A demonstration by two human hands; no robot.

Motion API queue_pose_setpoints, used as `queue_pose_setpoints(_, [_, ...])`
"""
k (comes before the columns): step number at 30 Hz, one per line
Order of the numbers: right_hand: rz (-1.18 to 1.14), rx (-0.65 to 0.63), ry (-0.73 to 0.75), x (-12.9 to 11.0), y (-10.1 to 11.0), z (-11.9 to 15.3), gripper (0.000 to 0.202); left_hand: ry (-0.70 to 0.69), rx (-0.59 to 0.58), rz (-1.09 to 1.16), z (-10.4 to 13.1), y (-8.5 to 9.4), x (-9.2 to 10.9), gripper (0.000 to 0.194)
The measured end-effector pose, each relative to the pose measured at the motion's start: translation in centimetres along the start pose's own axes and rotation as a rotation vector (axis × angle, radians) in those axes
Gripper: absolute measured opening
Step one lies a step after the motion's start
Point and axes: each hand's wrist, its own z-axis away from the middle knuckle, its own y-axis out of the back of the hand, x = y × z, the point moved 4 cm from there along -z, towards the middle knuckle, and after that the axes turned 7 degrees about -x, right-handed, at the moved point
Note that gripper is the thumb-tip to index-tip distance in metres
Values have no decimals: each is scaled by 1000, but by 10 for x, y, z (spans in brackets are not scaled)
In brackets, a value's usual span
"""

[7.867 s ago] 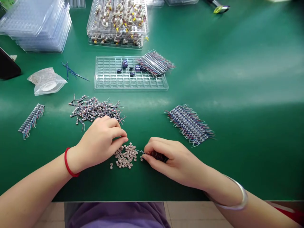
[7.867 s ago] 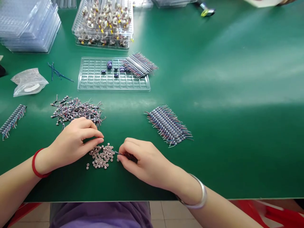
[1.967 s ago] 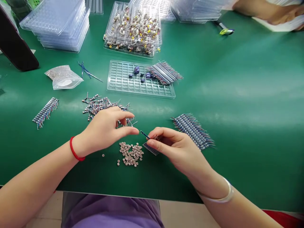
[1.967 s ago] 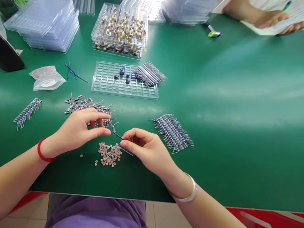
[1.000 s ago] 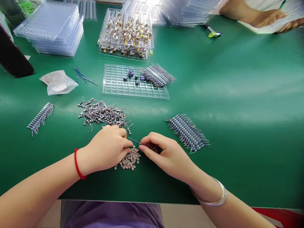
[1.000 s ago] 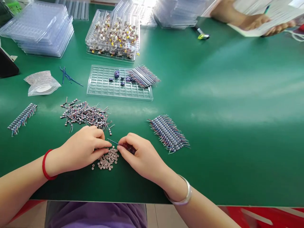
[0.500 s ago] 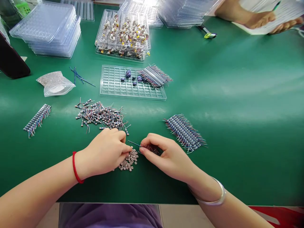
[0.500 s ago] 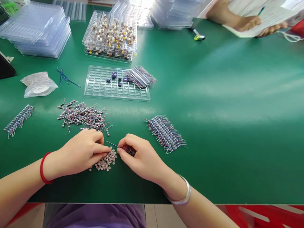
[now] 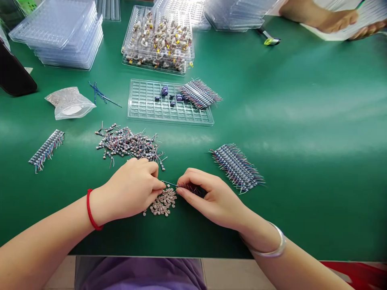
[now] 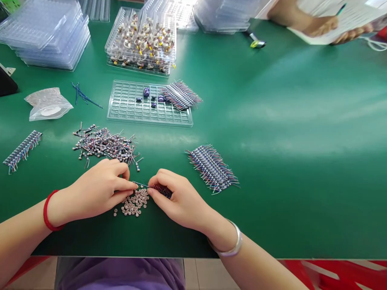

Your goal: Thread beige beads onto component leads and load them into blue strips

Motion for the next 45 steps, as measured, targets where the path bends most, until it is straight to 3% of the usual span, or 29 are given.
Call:
queue_pose_setpoints(21, [49, -2, 27, 1, 0, 1, 11, -46, 38, 12, 5, 9, -2, 23])
queue_pose_setpoints(38, [236, 156, 254, -6, -12, 12, 15, -58, -42, 7, 3, 13, 1, 25])
queue_pose_setpoints(45, [235, 158, 267, -6, -12, 12, 18, -45, -33, 15, 3, 14, -6, 25])
